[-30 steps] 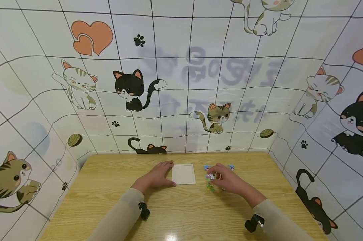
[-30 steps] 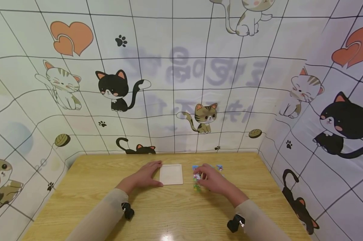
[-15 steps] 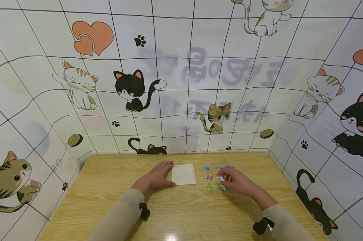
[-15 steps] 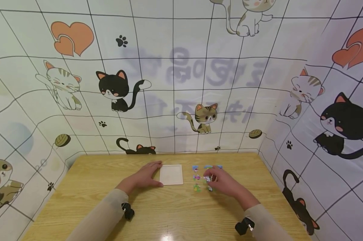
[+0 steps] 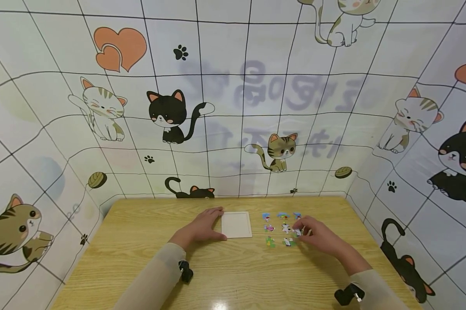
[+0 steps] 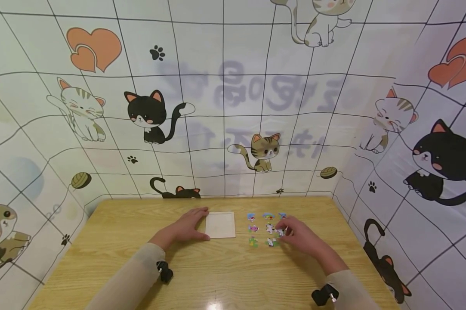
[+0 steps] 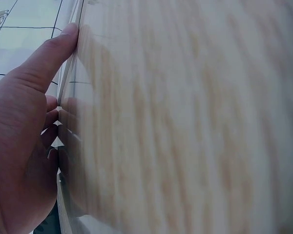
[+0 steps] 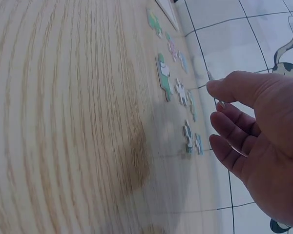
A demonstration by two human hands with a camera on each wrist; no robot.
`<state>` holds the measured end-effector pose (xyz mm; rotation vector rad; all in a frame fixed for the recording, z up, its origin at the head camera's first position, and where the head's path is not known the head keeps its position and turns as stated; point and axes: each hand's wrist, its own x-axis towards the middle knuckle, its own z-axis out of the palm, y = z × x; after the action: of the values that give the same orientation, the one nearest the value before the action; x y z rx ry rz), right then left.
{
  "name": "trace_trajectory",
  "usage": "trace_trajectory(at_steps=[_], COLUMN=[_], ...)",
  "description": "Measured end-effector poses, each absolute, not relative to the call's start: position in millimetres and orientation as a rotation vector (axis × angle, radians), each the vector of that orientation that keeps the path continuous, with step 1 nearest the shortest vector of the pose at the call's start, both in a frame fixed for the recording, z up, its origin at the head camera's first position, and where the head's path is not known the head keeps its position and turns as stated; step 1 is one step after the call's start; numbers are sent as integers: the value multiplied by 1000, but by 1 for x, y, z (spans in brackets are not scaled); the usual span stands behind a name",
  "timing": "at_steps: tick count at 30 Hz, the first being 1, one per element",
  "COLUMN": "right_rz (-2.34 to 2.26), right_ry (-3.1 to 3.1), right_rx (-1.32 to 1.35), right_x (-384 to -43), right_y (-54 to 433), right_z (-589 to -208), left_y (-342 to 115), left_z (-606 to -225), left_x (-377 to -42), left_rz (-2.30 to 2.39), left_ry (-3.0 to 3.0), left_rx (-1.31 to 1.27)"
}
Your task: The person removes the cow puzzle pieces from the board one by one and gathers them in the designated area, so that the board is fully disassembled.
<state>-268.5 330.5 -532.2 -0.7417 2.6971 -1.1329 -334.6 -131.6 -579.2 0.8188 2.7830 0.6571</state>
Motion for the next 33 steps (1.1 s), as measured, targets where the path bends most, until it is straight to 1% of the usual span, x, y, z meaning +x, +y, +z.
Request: trace_trajectory(at_steps=[33], right_rz=[-1075], right_ry=[2774], right_rx=[-536], right_x=[-260], right_y=[352], right_z=[-540], left_y=[-130], left_z=[-576], left_x=[-332], left_rz=[664], left_ry=[2779], left_rx=[816])
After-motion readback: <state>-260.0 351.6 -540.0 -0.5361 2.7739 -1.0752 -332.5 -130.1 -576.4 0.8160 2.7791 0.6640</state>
